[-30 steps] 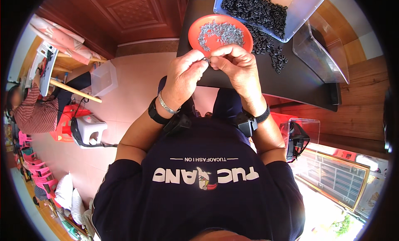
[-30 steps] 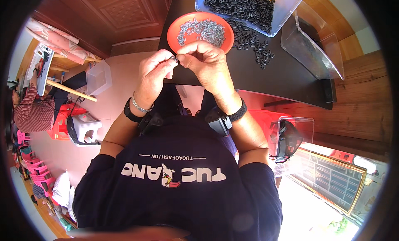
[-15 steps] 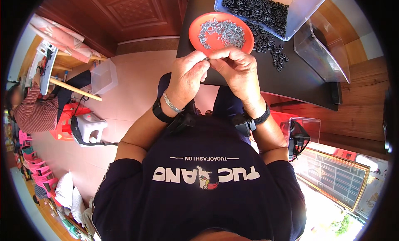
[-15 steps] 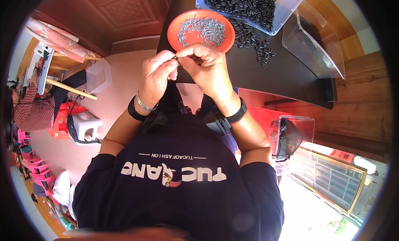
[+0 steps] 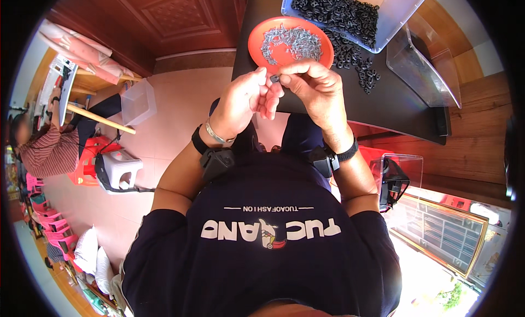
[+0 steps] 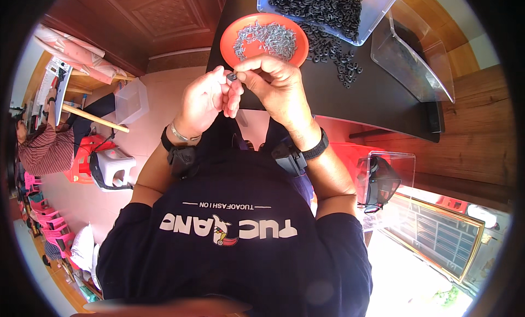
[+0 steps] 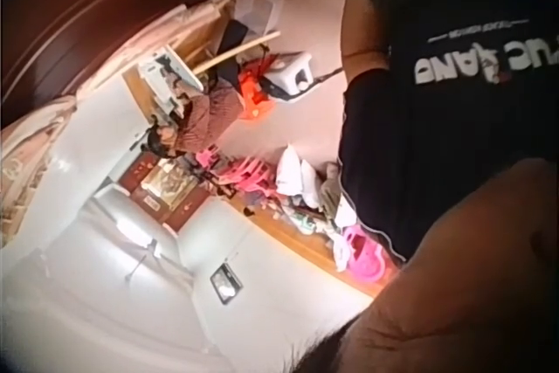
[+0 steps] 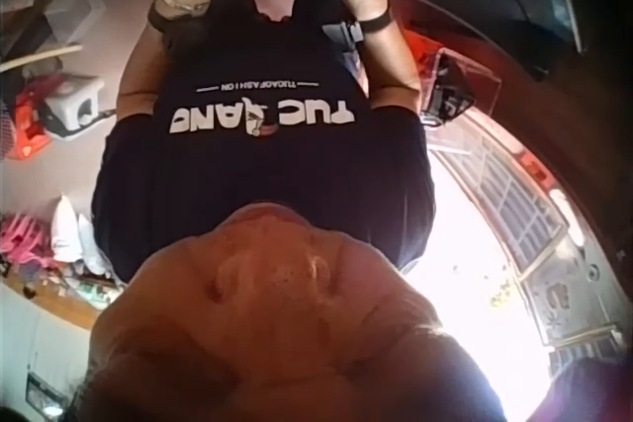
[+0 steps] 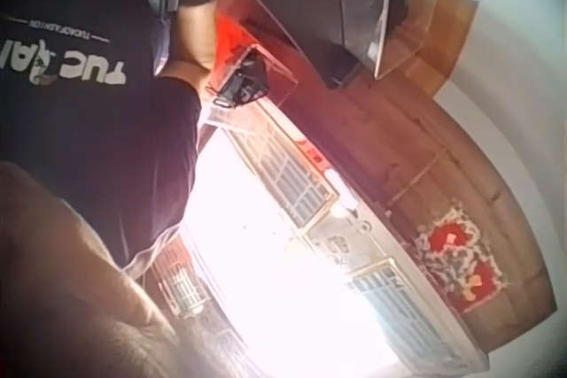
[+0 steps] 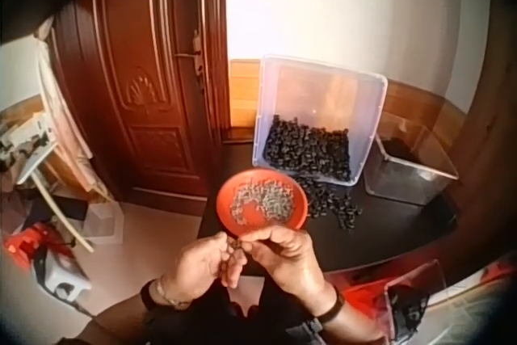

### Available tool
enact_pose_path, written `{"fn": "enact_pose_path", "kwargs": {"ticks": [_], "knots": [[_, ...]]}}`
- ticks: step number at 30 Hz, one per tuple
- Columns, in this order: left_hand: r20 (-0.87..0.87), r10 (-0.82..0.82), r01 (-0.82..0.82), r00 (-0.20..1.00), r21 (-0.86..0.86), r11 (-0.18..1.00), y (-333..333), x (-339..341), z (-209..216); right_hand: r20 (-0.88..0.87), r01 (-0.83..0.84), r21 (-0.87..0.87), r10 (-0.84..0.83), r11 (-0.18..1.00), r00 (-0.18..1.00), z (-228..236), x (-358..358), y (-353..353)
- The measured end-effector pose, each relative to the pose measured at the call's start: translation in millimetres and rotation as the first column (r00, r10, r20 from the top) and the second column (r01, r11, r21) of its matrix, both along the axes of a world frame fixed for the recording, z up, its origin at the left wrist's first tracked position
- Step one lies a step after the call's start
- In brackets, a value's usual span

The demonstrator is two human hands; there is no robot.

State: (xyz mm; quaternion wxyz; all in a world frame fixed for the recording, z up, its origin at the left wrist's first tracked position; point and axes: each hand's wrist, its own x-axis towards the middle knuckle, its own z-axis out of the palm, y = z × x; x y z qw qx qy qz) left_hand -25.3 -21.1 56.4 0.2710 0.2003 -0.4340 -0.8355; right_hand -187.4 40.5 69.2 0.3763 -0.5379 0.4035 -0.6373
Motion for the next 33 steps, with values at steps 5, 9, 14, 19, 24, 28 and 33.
{"fn": "enact_pose_path", "kwargs": {"ticks": [5,9,14,19,24,28,33], "knots": [[-0.071,-0.068,0.074,0.995,0.083,0.994,-4.5,0.6,-2.5,-0.303,0.023,-0.110,-0.055,0.994,0.951,-2.1,-5.8,-1.3],[0.090,0.036,-0.017,0.995,-0.203,0.979,1.8,1.6,6.2,-0.229,0.072,-0.020,-0.075,0.997,0.971,-8.0,-6.2,-1.0],[0.125,0.320,-0.187,0.939,-0.597,0.780,7.4,-2.3,8.5,-0.139,0.090,0.093,-0.077,0.992,0.987,-7.1,-5.3,4.2],[0.130,0.366,-0.228,0.921,-0.581,0.781,1.6,4.6,3.4,-0.303,0.227,0.051,-0.201,0.973,0.932,-1.6,-30.9,12.1],[0.112,0.401,-0.298,0.909,-0.497,0.815,-9.2,15.1,-1.0,-0.605,0.579,0.022,-0.450,0.815,0.657,-10.8,-105.5,22.8],[0.105,0.391,-0.295,0.914,-0.488,0.822,-10.4,13.2,-0.8,-0.772,0.628,-0.051,-0.430,0.776,0.469,-8.0,-148.7,18.3],[0.137,0.376,-0.257,0.916,-0.520,0.815,-5.2,8.1,2.0,-0.915,0.510,0.051,-0.165,0.858,0.369,-9.7,-163.7,-8.0]]}}
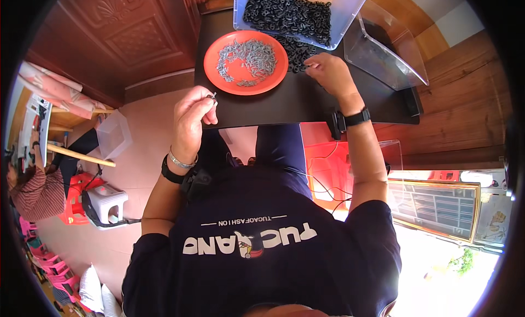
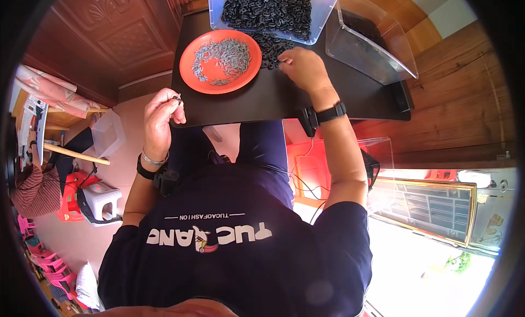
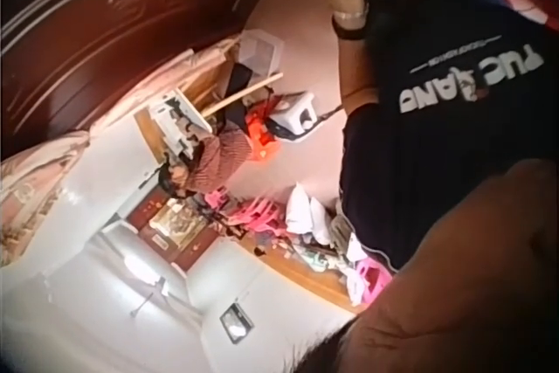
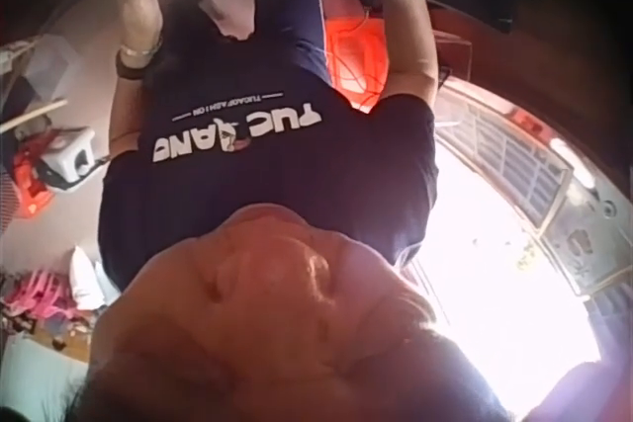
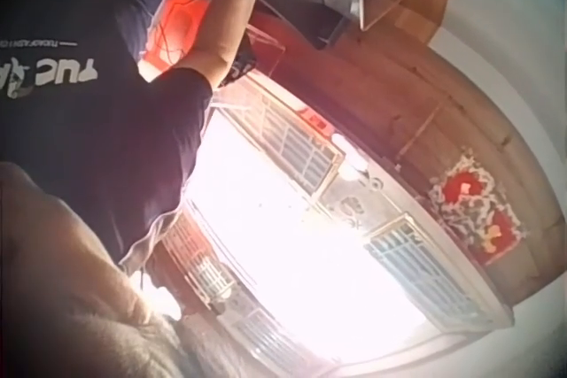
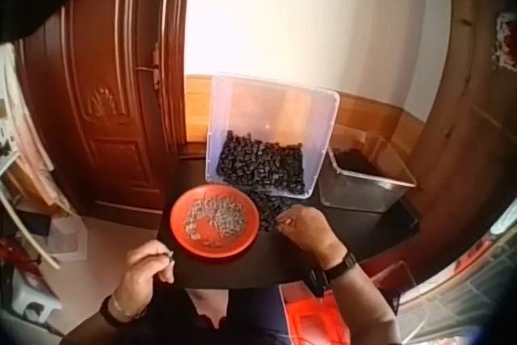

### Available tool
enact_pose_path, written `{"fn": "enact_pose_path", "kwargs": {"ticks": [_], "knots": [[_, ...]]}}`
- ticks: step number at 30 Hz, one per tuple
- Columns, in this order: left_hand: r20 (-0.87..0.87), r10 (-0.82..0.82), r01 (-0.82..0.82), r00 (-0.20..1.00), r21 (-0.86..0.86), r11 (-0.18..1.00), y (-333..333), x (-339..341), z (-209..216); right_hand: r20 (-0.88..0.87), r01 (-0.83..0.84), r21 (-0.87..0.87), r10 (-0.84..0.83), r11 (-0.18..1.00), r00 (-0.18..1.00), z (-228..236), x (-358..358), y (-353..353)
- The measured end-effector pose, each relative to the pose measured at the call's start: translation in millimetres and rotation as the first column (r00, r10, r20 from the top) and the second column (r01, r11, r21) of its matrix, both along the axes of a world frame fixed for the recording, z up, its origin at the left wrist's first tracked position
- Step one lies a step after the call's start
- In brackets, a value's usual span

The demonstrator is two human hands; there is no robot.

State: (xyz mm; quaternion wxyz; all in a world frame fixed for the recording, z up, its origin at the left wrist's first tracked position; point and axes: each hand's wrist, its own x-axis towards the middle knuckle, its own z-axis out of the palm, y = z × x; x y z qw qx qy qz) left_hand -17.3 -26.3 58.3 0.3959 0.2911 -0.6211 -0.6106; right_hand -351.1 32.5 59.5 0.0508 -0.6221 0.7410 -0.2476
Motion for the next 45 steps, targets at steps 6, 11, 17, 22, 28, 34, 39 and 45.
{"fn": "enact_pose_path", "kwargs": {"ticks": [6,11,17,22,28,34,39,45], "knots": [[0.065,-0.054,0.055,0.996,-0.026,0.998,-0.9,8.4,-3.8,-0.287,-0.036,0.052,0.050,0.998,0.957,-12.5,8.8,-22.8],[0.021,-0.030,0.030,0.999,0.010,1.000,0.4,6.8,-2.6,-0.387,-0.032,0.029,0.040,0.999,0.921,-20.7,12.5,-28.4],[0.032,-0.062,0.062,0.998,0.006,0.998,0.8,3.3,-2.0,-0.417,-0.025,-0.102,-0.020,0.994,0.909,-29.4,0.5,-34.2],[0.047,-0.076,0.077,0.996,-0.020,0.997,1.7,1.8,2.6,0.161,0.124,-0.133,-0.102,0.983,0.982,-6.0,8.0,-14.6],[-0.094,-0.272,0.279,0.958,0.068,0.958,3.4,-16.1,12.2,0.900,-0.076,-0.220,0.232,0.973,0.369,12.8,60.6,15.8],[-0.135,-0.336,0.343,0.932,0.034,0.939,11.3,-35.8,22.5,0.905,-0.130,-0.373,0.391,0.919,0.166,9.5,113.1,21.1],[-0.211,-0.303,0.322,0.930,0.065,0.944,11.2,-34.1,12.6,0.876,-0.185,-0.440,0.466,0.878,0.125,-5.0,132.6,18.0],[-0.310,-0.258,0.318,0.915,0.160,0.935,10.5,-27.8,6.6,0.857,-0.139,-0.452,0.472,0.881,0.205,-4.1,146.3,19.3]]}}
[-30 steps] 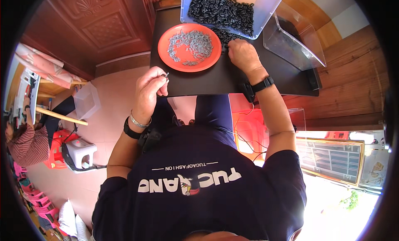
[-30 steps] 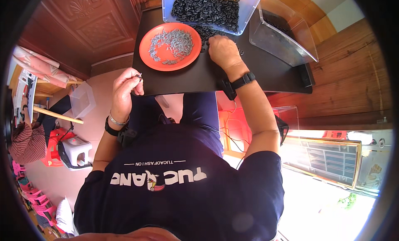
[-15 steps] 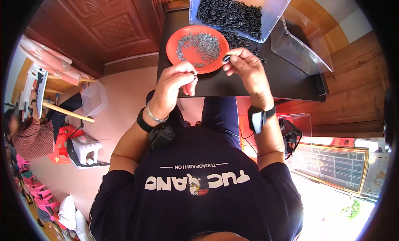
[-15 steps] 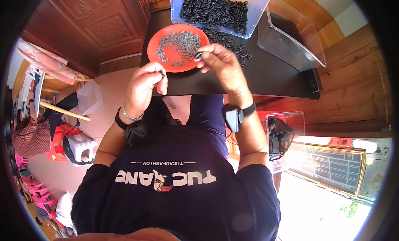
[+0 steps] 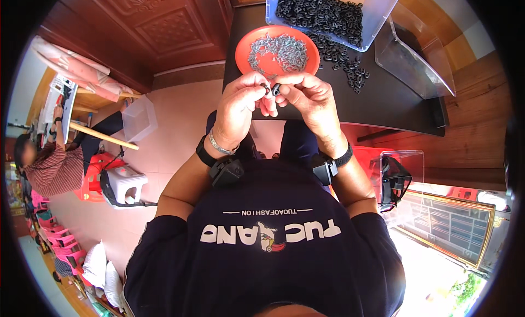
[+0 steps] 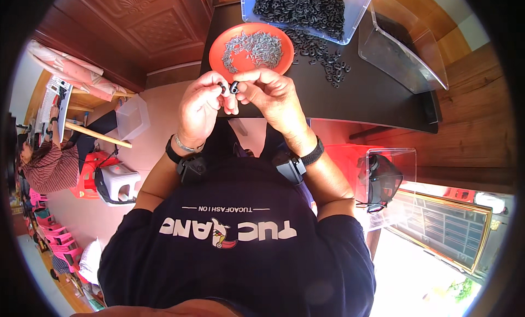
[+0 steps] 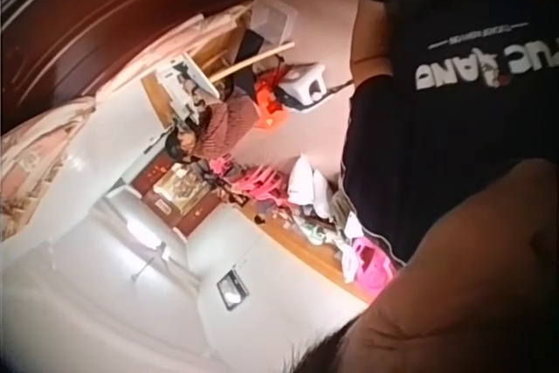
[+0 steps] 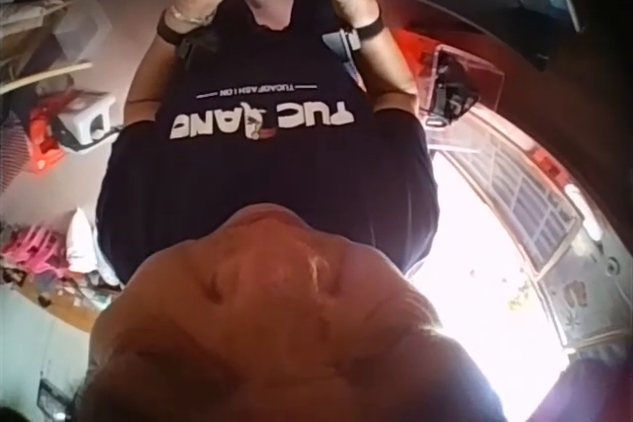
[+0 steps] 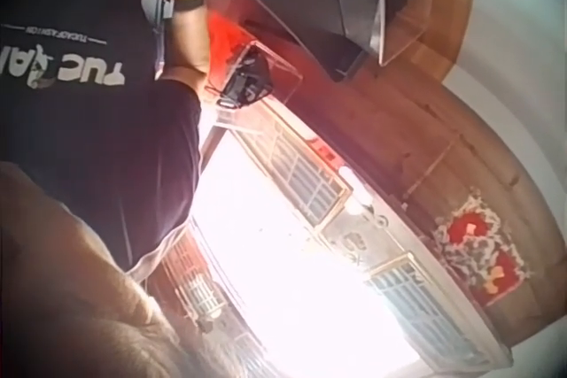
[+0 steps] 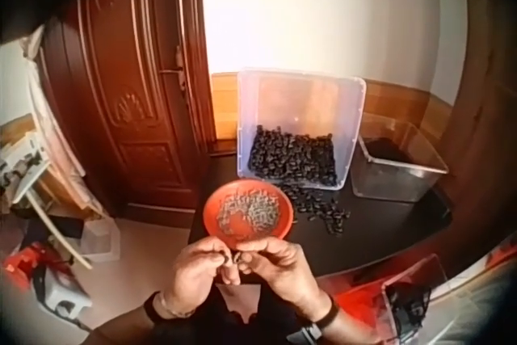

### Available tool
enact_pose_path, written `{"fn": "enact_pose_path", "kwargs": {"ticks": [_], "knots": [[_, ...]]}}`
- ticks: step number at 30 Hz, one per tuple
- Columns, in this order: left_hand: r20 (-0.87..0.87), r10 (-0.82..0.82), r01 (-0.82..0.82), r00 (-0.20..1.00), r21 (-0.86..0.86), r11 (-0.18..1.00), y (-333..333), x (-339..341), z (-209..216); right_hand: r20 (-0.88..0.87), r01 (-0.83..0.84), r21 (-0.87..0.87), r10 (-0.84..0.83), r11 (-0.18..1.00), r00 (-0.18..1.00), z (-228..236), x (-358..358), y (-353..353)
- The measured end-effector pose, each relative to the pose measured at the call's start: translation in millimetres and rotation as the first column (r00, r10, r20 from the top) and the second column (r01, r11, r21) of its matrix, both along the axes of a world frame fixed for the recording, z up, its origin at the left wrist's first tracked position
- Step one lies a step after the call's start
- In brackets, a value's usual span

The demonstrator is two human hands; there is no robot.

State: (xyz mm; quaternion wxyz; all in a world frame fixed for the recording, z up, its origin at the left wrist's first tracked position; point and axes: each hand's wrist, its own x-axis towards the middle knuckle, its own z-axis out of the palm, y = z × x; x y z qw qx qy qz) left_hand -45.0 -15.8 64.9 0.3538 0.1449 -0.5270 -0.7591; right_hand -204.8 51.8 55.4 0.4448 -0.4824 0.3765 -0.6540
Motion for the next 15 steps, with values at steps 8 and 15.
{"fn": "enact_pose_path", "kwargs": {"ticks": [8,15], "knots": [[-0.006,0.025,-0.025,1.000,-0.023,0.999,-0.9,5.0,-1.8,0.112,0.008,-0.039,-0.003,0.999,0.994,-0.1,8.5,6.9],[0.054,0.053,-0.053,0.997,-0.011,0.999,-0.5,0.9,-1.9,0.178,-0.095,0.115,0.073,0.989,0.981,-13.4,-4.4,1.3]]}}
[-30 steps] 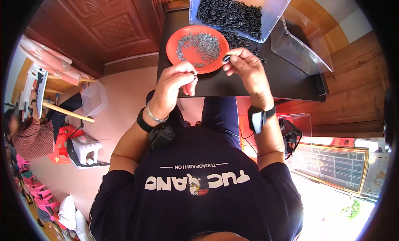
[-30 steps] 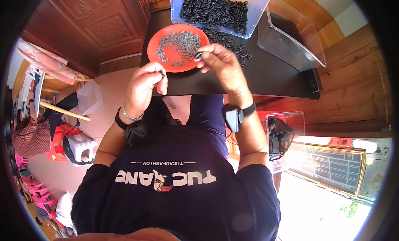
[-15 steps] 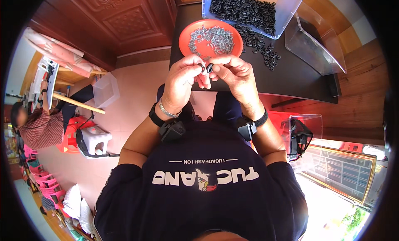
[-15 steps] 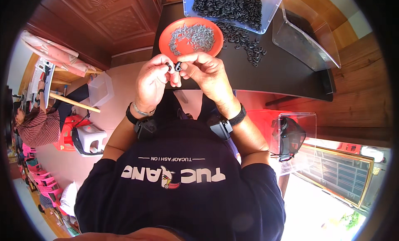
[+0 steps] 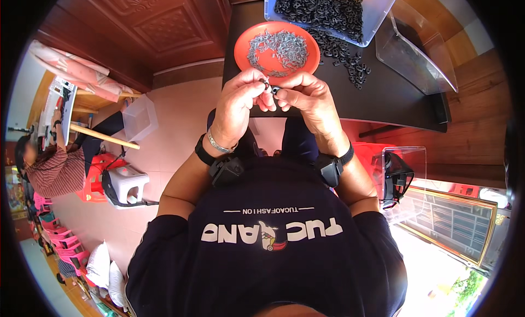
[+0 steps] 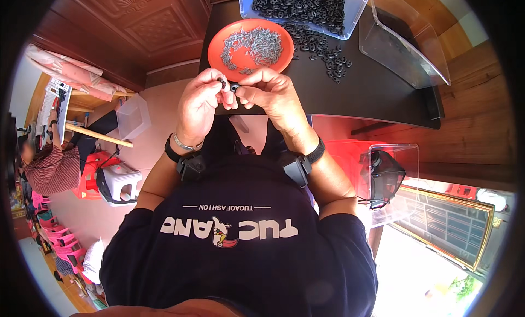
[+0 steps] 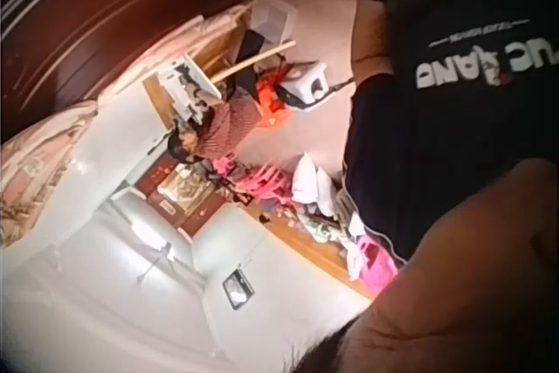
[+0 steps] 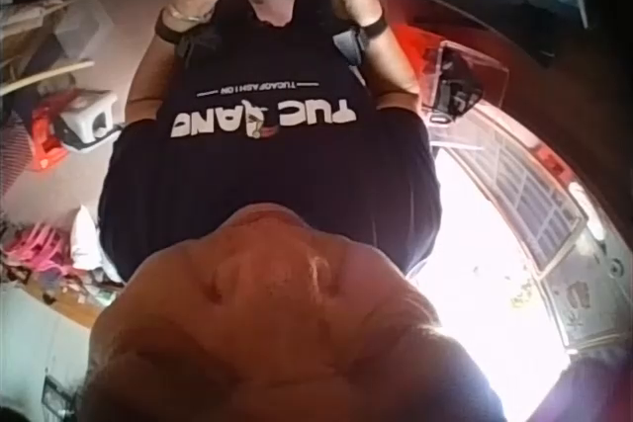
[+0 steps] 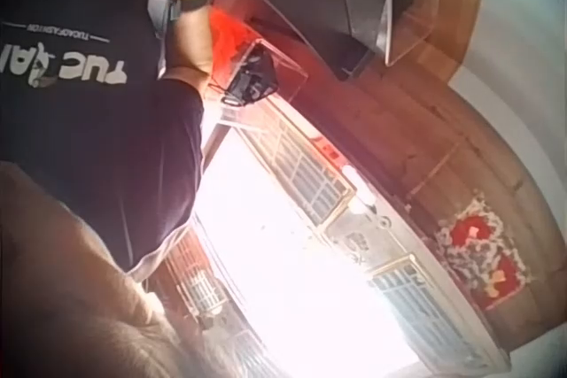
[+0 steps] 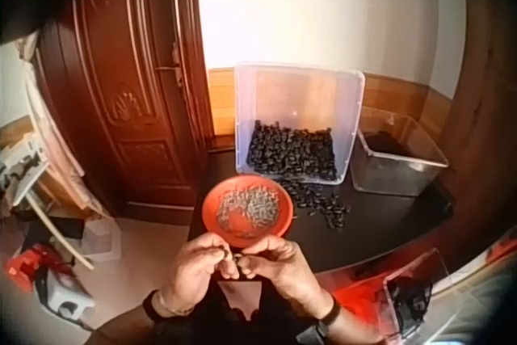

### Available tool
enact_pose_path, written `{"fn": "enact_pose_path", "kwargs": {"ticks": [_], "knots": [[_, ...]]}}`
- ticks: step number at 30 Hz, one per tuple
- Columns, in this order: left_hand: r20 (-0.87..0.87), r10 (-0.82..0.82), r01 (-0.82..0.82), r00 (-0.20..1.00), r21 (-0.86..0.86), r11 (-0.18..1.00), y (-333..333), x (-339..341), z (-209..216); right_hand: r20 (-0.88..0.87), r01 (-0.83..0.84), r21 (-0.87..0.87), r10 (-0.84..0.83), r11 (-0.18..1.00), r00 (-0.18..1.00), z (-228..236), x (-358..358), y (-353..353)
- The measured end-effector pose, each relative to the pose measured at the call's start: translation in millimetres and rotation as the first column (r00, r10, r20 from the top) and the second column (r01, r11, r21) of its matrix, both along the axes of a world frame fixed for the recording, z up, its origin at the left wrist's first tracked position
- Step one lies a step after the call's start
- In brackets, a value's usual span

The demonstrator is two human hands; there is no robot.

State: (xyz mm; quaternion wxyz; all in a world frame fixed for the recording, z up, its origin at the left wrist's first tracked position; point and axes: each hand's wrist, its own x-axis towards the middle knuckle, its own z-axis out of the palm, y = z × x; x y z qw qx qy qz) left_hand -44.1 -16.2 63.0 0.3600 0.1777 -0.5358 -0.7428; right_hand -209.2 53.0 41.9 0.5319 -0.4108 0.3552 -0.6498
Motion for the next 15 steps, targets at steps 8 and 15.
{"fn": "enact_pose_path", "kwargs": {"ticks": [8,15], "knots": [[0.240,0.091,-0.053,0.966,-0.160,0.986,0.9,-2.0,-4.0,0.104,0.121,0.142,-0.137,0.982,0.985,6.9,-2.4,-2.5],[0.250,0.173,-0.102,0.953,-0.271,0.957,5.5,-5.3,-4.5,-0.048,0.199,0.016,-0.198,0.980,0.979,10.2,3.4,-3.3]]}}
